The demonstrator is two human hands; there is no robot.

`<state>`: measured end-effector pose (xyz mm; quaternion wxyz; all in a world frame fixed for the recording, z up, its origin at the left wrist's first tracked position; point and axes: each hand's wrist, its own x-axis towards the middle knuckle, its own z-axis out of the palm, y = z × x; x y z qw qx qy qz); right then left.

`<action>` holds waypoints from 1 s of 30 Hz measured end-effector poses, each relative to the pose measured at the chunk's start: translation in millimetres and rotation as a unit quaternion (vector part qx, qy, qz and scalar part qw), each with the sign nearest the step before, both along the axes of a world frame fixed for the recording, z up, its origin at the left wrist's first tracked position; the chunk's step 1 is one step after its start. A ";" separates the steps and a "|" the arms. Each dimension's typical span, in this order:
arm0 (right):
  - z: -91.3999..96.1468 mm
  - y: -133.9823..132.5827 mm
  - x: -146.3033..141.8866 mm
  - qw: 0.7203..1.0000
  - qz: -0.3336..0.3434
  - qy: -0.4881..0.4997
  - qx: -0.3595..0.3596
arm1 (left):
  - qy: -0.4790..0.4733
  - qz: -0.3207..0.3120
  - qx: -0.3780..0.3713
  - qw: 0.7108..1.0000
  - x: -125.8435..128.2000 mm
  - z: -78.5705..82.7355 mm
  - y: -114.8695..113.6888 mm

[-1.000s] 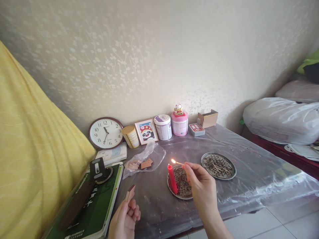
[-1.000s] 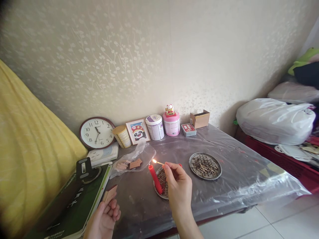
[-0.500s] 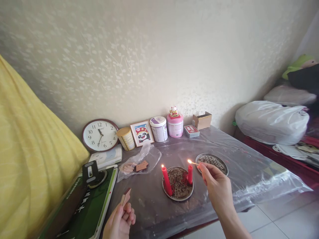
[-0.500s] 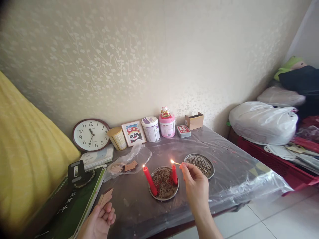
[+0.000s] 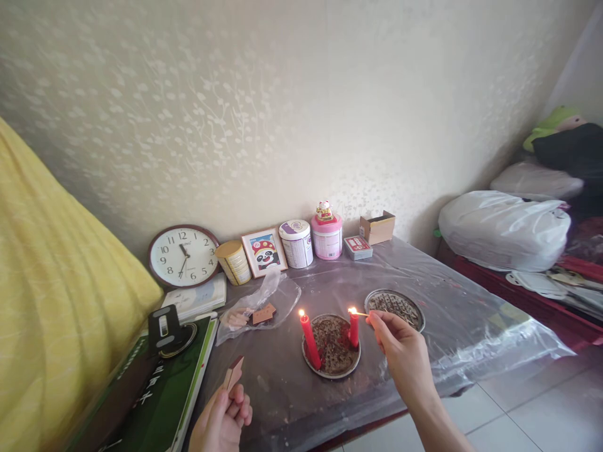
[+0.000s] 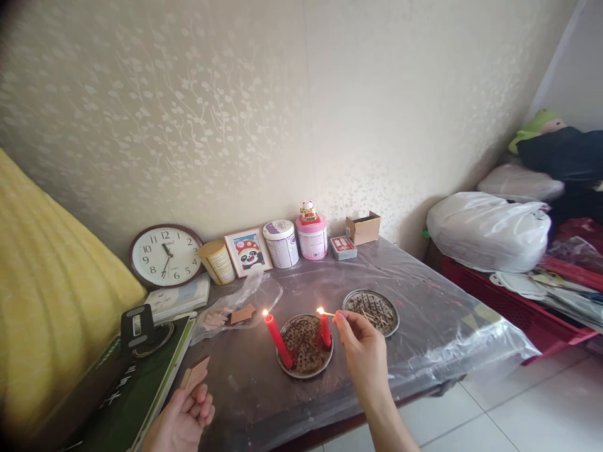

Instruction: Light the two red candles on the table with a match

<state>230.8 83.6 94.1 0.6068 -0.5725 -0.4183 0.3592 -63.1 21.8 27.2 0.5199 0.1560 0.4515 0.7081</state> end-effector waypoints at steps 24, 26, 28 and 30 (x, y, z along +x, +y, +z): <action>-2.7 3.2 1.6 1.000 -0.015 0.004 -0.014 | -0.001 -0.002 0.017 1.000 2.2 0.8 -1.3; -1.8 3.0 1.8 1.000 -0.016 0.001 -0.013 | -0.001 -0.003 0.018 1.000 1.5 -0.1 -0.7; -1.2 2.9 1.8 1.000 -0.010 0.001 -0.014 | -0.002 -0.002 0.015 1.000 0.7 -1.2 -0.1; -1.4 2.9 1.6 1.000 -0.001 0.003 -0.015 | -0.004 -0.004 0.012 1.000 0.5 -1.6 0.0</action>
